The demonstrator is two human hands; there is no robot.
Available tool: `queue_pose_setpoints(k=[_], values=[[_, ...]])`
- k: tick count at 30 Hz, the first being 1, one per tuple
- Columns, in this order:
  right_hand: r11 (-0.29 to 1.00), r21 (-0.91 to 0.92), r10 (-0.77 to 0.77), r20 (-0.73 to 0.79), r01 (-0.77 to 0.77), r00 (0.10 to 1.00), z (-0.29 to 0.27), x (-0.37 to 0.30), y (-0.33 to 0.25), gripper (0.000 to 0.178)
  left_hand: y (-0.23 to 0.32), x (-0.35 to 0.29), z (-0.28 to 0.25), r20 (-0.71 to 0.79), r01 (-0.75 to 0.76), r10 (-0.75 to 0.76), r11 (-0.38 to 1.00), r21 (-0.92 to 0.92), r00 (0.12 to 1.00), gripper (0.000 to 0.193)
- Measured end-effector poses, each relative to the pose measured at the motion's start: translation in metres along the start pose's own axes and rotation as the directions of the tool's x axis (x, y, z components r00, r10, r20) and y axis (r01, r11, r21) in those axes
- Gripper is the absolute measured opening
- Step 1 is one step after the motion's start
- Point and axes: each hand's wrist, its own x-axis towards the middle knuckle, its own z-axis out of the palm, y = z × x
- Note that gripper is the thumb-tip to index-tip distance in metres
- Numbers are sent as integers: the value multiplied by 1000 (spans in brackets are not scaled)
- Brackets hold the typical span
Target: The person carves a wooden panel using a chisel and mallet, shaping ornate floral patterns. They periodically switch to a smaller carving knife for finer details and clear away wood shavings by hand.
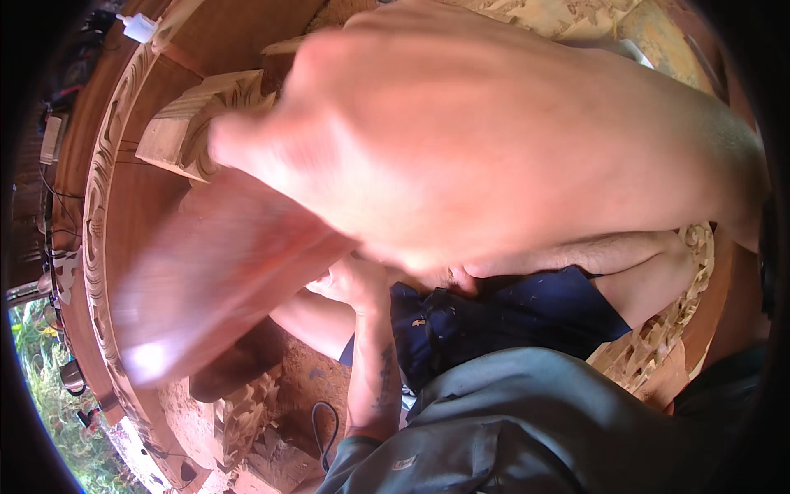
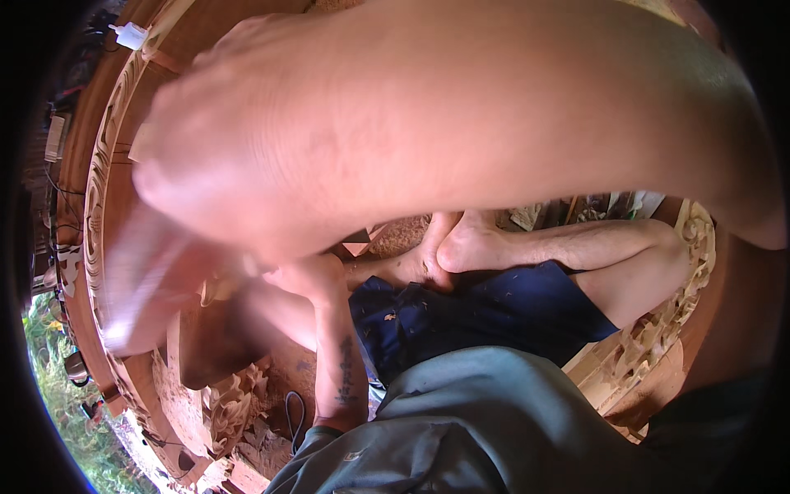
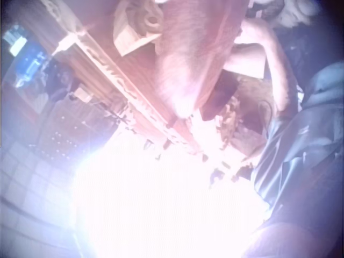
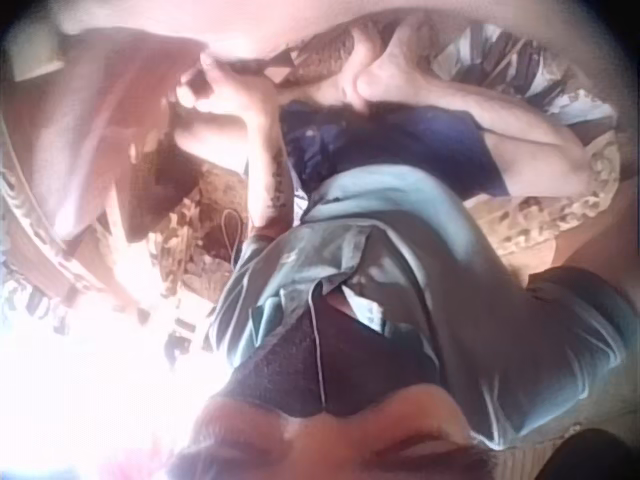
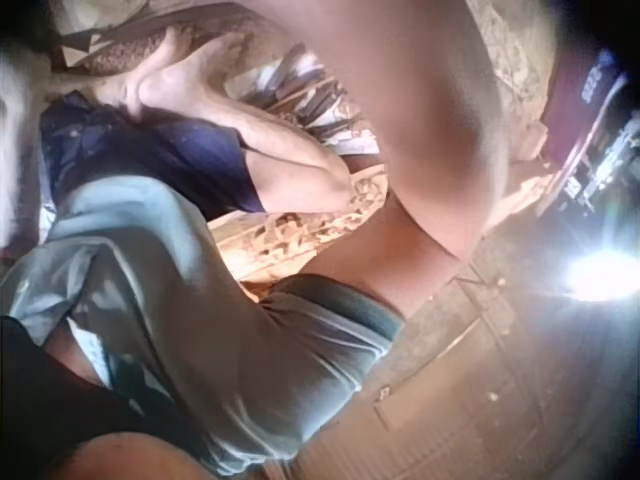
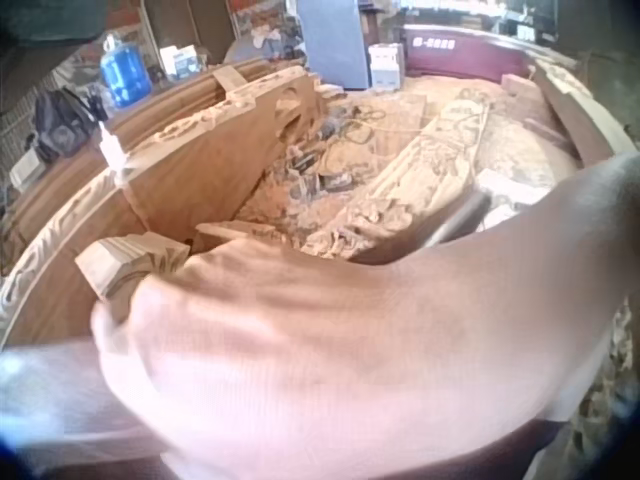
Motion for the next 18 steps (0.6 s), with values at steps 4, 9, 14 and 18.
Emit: queue_pose_setpoints(k=[4,9,14,18], values=[[995,-83,56,-76,-62,996,1,-6,-16,37,-48,-2,11,67,-260,285,721,643,956,27],[942,76,319,95,-327,943,-14,12,-26,37,-46,-1,8,77,-297,288,902,313,955,33],[935,-165,341,175,-314,923,-5,-9,-36,54,9,5,-12,96,-201,198,979,27,976,35],[823,-71,549,353,-563,758,-5,-21,-46,65,-8,38,-60,-175,88,-138,959,-268,975,51]])
